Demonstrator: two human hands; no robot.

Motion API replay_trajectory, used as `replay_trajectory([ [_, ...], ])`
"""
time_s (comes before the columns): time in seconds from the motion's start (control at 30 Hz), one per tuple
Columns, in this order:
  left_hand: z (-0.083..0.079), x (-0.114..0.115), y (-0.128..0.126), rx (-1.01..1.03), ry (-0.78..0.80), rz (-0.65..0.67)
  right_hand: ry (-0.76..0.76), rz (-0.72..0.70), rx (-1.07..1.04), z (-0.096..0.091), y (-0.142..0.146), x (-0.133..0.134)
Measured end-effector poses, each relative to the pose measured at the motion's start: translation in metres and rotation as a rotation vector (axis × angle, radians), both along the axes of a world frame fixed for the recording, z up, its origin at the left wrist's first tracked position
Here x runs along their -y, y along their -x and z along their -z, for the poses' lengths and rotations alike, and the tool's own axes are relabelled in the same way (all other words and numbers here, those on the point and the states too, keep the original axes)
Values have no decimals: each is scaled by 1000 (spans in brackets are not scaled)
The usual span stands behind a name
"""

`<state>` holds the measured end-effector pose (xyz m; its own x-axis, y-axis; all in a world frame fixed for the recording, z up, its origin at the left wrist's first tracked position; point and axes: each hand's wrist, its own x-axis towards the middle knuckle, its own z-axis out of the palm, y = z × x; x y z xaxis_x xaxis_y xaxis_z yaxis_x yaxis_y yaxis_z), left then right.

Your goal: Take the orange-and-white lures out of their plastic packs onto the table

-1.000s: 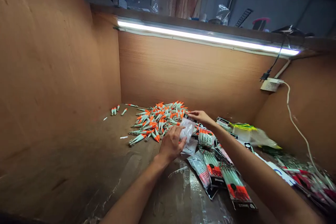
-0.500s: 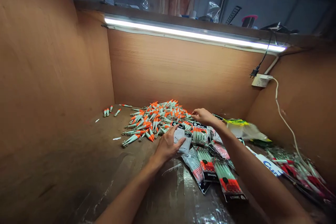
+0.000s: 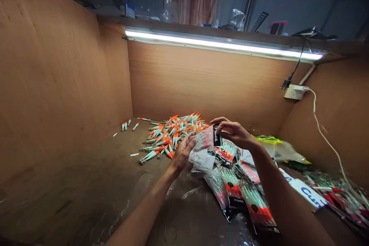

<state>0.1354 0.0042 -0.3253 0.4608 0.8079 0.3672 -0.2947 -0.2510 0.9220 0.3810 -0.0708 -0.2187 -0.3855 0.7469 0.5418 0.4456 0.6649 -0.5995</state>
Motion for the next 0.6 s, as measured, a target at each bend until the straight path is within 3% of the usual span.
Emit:
replay_trajectory([
  [0.13, -15, 5, 17, -27, 112, 304, 113, -213, -252, 12, 20, 1],
  [0.2, -17, 10, 21, -79, 198, 518, 201, -320, -347, 22, 30, -2],
  [0.27, -15, 17, 19, -117, 220, 640, 288, -387, -416, 30, 40, -4],
  [0.33, -12, 25, 13, -138, 146, 618, 350, -387, -440, 35, 48, -7],
  [0.4, -8, 30, 6, -124, 102, 542, 370, -297, -446, 38, 53, -12],
  [0.53, -3, 25, -1, 9, 248, 314, 356, 96, -418, 42, 47, -26],
  [0.6, -2, 15, -1, 103, 331, 154, 352, 226, -311, 43, 42, -31],
])
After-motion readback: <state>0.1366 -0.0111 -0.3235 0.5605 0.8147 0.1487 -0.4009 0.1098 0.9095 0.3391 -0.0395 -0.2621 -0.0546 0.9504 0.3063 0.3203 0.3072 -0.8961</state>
